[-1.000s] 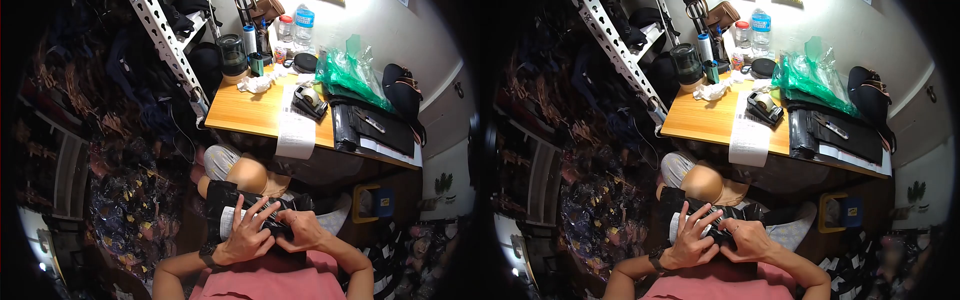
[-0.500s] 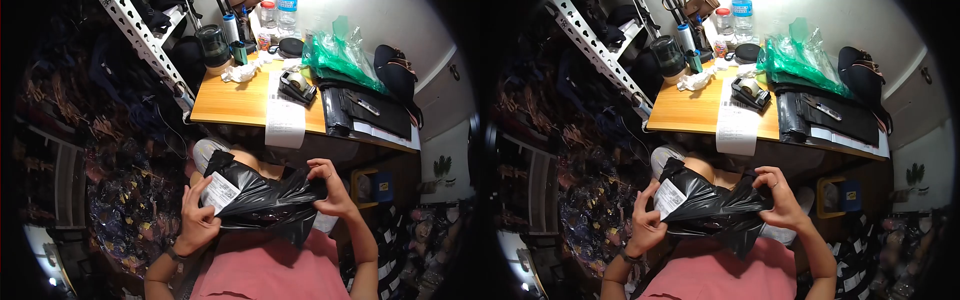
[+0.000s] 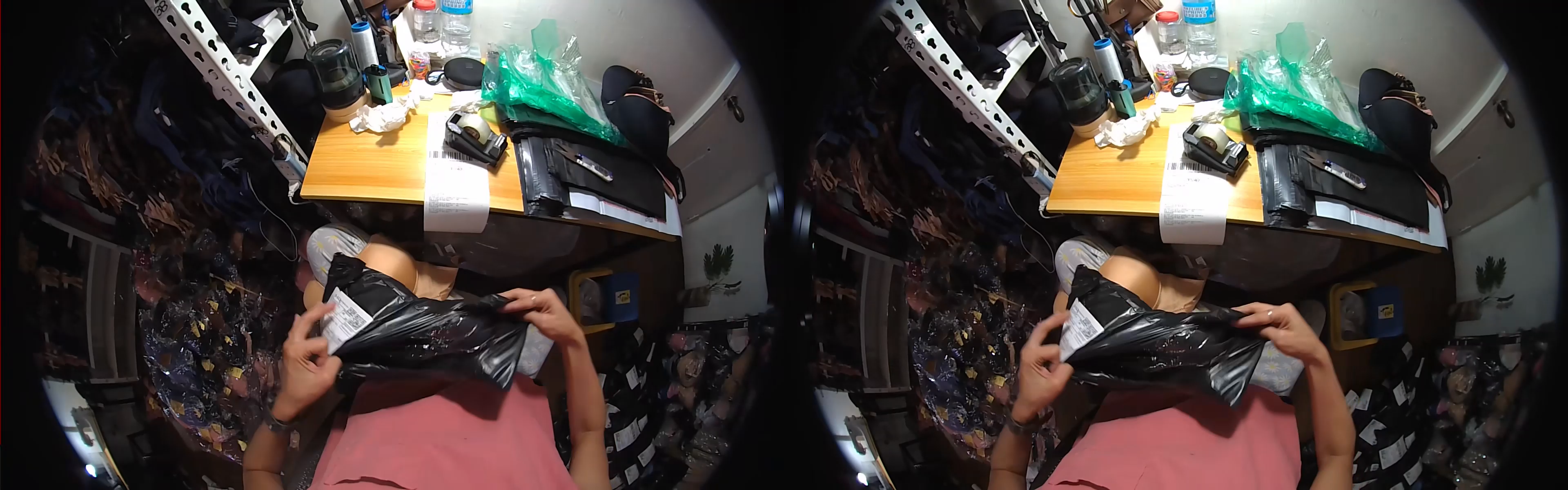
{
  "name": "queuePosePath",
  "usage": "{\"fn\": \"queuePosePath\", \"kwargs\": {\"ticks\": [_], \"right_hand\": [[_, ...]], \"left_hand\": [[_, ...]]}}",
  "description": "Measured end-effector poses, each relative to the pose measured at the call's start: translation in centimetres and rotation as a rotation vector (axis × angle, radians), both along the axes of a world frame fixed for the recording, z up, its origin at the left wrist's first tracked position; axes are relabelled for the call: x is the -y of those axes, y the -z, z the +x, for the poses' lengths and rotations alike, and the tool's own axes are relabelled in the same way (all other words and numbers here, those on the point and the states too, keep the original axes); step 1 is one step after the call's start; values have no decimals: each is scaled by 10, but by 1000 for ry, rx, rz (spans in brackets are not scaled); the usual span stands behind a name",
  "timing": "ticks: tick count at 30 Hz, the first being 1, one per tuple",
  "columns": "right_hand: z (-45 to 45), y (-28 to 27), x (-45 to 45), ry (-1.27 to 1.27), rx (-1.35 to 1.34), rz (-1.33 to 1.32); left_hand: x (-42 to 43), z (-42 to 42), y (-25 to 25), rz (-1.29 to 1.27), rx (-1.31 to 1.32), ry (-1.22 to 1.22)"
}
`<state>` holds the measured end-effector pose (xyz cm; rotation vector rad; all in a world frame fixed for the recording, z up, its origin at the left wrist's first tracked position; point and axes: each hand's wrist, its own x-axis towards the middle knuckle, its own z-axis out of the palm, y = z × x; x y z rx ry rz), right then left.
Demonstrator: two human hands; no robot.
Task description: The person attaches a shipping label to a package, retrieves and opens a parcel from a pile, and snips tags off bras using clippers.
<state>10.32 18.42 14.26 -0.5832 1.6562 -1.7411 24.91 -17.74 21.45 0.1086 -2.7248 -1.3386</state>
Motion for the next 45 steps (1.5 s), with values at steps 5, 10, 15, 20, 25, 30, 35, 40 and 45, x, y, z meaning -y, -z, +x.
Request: {"fn": "queuePosePath", "kwargs": {"ticks": [5, 10, 15, 20, 25, 30, 35, 40, 45], "right_hand": [[30, 11, 23, -143, -40, 162], [33, 2, 30, -75, 232, -84], [34, 9, 28, -46, 268, -140], [37, 8, 32, -16, 391, -232], [40, 14, 41, 71, 353, -177], [46, 20, 45, 72, 347, -164], [42, 24, 29, -218, 354, -180], [26, -14, 77, -883, 174, -588], [6, -1, 98, -149, 160, -268]], "left_hand": [[-43, 14, 6, -97, 145, 208], [-46, 8, 6, -127, 109, 203], [-44, 9, 6, -146, 102, 166], [-32, 6, 1, -191, 65, 72], [-22, 2, 4, -177, 36, -6], [-15, 1, 12, -166, 24, -44], [15, 7, 14, -104, 7, -212], [82, 37, 38, 514, 409, -65], [104, 42, 56, 564, 417, -270]]}}
